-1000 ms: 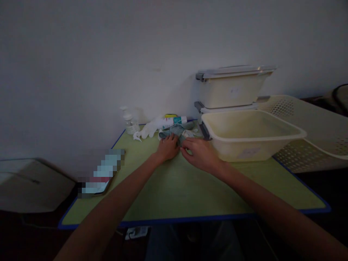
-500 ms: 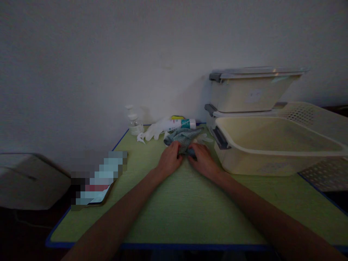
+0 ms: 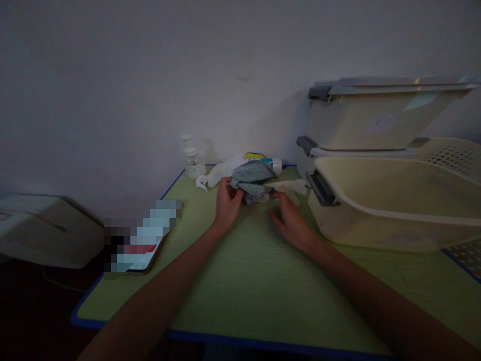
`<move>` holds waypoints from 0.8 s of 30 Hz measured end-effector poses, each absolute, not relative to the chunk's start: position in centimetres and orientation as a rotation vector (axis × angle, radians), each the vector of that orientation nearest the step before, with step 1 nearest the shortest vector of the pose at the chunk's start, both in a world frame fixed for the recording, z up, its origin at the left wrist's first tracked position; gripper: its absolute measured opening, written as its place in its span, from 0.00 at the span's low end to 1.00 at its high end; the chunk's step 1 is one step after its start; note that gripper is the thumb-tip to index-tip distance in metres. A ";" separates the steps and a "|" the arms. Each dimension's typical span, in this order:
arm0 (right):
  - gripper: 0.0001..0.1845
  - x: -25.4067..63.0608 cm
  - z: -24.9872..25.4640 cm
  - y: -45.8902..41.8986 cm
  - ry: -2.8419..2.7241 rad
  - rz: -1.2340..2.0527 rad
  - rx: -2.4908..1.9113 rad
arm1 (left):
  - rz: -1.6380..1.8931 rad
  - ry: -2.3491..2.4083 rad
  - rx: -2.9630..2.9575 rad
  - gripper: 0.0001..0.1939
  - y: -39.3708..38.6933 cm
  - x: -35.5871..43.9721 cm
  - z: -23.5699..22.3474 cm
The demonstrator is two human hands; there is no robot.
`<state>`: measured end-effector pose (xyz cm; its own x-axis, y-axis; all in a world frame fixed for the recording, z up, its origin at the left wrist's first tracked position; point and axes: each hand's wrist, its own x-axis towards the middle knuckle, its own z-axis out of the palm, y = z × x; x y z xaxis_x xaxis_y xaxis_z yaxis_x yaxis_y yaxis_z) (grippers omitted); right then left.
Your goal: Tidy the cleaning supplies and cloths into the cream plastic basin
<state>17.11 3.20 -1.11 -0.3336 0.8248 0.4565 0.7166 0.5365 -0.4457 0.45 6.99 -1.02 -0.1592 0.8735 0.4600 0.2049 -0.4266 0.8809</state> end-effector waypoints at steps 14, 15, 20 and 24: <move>0.30 16.7 -1.3 3.3 -2.369 0.146 -1.450 | 1.929 1.334 1.336 0.14 9.0 -2.0 -1.2; 0.29 16.6 -1.3 3.3 -2.380 0.137 -1.461 | 1.914 1.344 1.336 0.15 9.2 -2.1 -1.4; 0.27 16.5 -1.3 3.3 -2.422 0.098 -1.466 | 1.713 1.273 1.451 0.29 9.7 -1.9 -2.0; 0.24 16.6 -1.0 3.2 -2.431 0.076 -1.441 | 1.551 1.220 1.540 0.36 9.7 -1.3 -2.6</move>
